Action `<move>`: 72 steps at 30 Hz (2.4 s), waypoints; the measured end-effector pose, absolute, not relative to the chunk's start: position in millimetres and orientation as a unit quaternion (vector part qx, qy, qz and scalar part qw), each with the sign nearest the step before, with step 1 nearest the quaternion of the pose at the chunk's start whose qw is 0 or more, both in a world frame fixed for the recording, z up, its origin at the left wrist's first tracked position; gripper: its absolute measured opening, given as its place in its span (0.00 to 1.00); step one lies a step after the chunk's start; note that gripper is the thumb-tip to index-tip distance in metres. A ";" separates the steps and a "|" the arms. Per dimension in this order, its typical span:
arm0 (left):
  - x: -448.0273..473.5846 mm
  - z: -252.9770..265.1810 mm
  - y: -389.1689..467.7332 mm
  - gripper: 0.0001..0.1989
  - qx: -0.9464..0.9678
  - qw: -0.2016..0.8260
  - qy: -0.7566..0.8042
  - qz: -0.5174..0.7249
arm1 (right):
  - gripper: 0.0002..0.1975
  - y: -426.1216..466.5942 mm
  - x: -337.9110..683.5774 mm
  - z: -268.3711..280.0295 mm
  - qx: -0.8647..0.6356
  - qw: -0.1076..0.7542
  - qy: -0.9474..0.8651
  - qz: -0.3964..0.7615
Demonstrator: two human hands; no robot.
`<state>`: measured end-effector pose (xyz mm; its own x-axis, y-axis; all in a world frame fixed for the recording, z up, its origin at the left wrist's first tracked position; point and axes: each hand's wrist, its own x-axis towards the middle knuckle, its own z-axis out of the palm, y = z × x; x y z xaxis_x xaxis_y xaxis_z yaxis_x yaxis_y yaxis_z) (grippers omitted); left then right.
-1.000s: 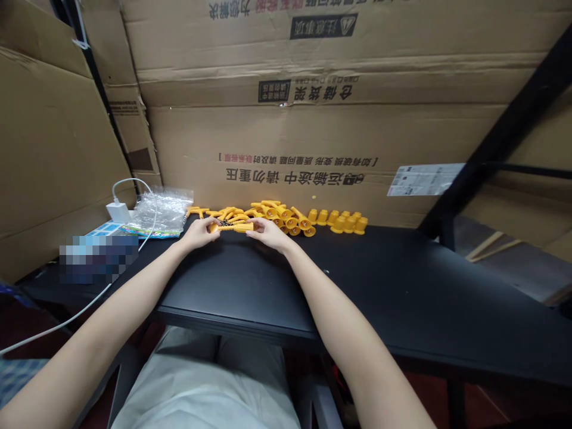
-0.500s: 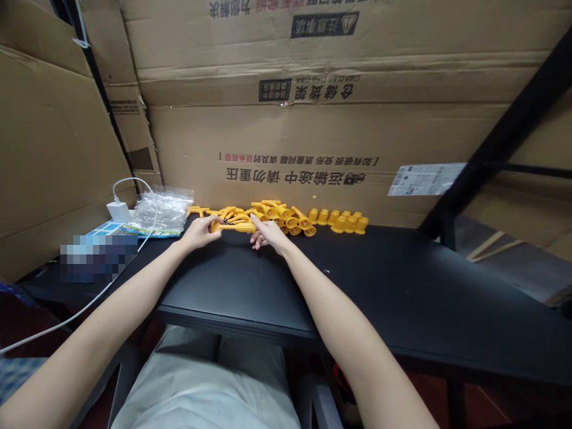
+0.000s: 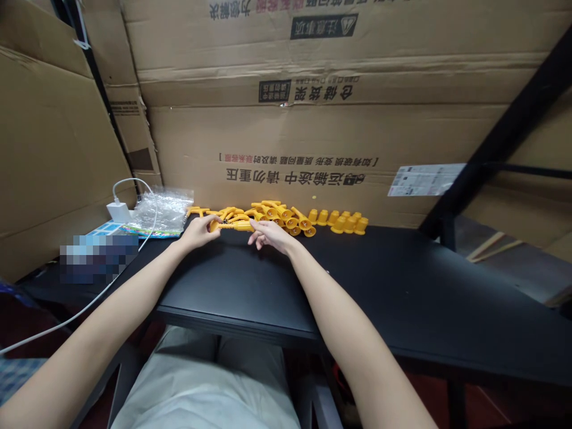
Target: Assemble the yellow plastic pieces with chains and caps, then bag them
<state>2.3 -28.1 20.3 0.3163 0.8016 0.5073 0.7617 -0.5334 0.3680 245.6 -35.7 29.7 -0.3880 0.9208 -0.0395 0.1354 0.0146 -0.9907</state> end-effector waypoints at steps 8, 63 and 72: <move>2.4 21.5 -27.9 0.15 0.807 0.027 0.475 0.349 | 0.33 -37.5 237.4 31.8 -0.505 0.315 -0.591 0.544; 3.3 15.5 -27.8 0.15 0.793 0.036 0.490 0.361 | 0.21 -33.4 245.8 29.0 -0.433 0.411 -0.629 0.498; 3.1 13.5 -25.9 0.15 0.793 0.030 0.492 0.359 | 0.21 -33.6 243.3 29.4 -0.443 0.413 -0.614 0.506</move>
<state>3.1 -25.9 13.5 0.2587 0.8006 0.5404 0.7581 -0.5150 0.4001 243.3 -33.6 29.4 -0.2662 0.9621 0.0595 0.1263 0.0960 -0.9873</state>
